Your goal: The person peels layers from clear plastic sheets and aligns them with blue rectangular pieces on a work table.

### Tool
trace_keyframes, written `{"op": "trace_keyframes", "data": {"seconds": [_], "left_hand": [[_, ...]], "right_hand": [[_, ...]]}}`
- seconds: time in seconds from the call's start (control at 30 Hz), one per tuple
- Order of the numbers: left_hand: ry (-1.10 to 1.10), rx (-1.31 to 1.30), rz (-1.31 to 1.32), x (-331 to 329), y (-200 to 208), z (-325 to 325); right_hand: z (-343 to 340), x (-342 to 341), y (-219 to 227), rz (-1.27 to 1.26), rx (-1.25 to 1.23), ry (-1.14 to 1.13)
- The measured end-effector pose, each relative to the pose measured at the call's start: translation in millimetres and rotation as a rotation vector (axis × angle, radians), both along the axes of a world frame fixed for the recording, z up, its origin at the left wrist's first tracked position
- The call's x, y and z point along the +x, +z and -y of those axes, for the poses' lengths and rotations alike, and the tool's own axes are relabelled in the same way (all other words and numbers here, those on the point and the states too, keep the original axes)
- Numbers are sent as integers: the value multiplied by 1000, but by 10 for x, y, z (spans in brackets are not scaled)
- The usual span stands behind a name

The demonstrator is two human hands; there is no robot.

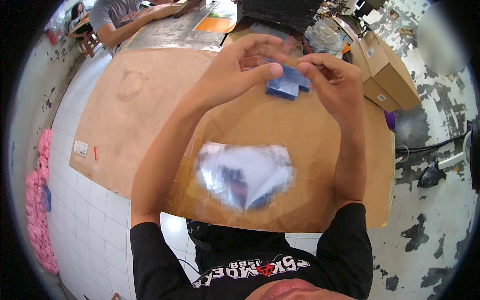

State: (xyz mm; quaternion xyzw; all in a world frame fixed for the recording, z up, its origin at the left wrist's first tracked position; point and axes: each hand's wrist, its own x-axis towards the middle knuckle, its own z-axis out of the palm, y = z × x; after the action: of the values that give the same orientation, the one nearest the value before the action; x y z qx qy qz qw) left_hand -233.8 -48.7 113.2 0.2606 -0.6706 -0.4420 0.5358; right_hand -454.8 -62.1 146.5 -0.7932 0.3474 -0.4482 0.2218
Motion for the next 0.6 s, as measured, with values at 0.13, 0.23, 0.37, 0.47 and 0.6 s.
{"op": "trace_keyframes", "data": {"seconds": [0.13, 0.23, 0.37, 0.47, 0.6], "left_hand": [[158, -37, 95, 107, 181, -124], [281, -236, 236, 142, 271, -208], [336, -609, 333, 212, 364, -321], [339, -814, 353, 189, 439, -374], [347, -892, 333, 149, 469, -383]], "right_hand": [[-86, -33, 139, -126, -199, -10], [-102, -149, 247, -253, -401, 120], [-203, -271, 390, -345, -495, 180], [-268, -289, 428, -272, -517, 202], [-279, -312, 479, -254, -566, 209]]}}
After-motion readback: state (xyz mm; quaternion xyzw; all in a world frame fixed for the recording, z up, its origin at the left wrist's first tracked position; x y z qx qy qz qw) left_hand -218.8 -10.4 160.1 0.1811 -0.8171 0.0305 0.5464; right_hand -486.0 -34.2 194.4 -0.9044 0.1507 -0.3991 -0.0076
